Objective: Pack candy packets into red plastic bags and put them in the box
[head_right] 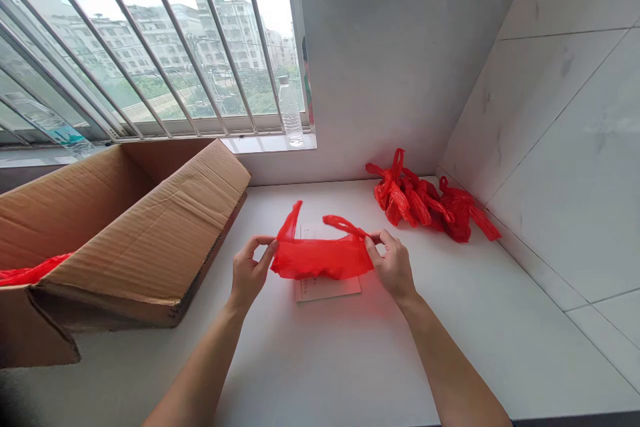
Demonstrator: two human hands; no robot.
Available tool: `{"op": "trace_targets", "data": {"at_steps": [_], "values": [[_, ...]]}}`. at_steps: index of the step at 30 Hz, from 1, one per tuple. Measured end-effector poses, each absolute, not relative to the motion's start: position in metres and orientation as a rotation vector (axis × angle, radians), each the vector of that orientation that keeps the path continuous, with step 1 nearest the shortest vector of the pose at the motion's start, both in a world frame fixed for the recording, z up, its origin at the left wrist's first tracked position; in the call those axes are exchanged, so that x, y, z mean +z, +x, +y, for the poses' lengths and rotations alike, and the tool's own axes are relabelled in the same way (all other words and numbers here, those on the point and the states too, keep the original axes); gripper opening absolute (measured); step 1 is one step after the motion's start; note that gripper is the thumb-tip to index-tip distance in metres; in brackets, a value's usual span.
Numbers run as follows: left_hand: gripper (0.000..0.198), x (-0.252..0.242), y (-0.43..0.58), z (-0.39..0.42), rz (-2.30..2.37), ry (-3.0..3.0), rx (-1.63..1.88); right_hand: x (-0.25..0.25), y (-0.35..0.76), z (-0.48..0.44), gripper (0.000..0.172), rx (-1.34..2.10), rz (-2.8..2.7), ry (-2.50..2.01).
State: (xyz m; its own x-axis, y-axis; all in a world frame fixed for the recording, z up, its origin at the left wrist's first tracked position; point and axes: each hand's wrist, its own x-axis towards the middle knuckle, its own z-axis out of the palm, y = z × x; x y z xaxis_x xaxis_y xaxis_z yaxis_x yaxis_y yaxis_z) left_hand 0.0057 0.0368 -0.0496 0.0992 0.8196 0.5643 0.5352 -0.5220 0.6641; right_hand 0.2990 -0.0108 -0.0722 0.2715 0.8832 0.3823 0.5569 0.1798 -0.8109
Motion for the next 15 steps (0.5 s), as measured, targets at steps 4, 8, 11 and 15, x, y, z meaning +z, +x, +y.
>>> {"op": "trace_targets", "data": {"at_steps": [4,8,11,15], "values": [[0.025,-0.043,-0.001,0.032,1.250,1.853,1.519,-0.066,0.303,-0.011,0.024,0.398,-1.278,-1.408],[0.052,-0.020,0.011,0.012,1.007,2.203,1.387,-0.052,0.287,-0.025,0.037,0.014,-1.267,-1.219],[0.045,-0.003,0.023,-0.001,0.890,2.477,1.177,-0.040,0.270,-0.041,0.037,-0.223,-1.468,-0.984],[0.017,0.003,0.030,-0.011,0.803,2.464,1.175,-0.038,0.244,-0.048,0.023,0.091,-2.009,-0.971]]}}
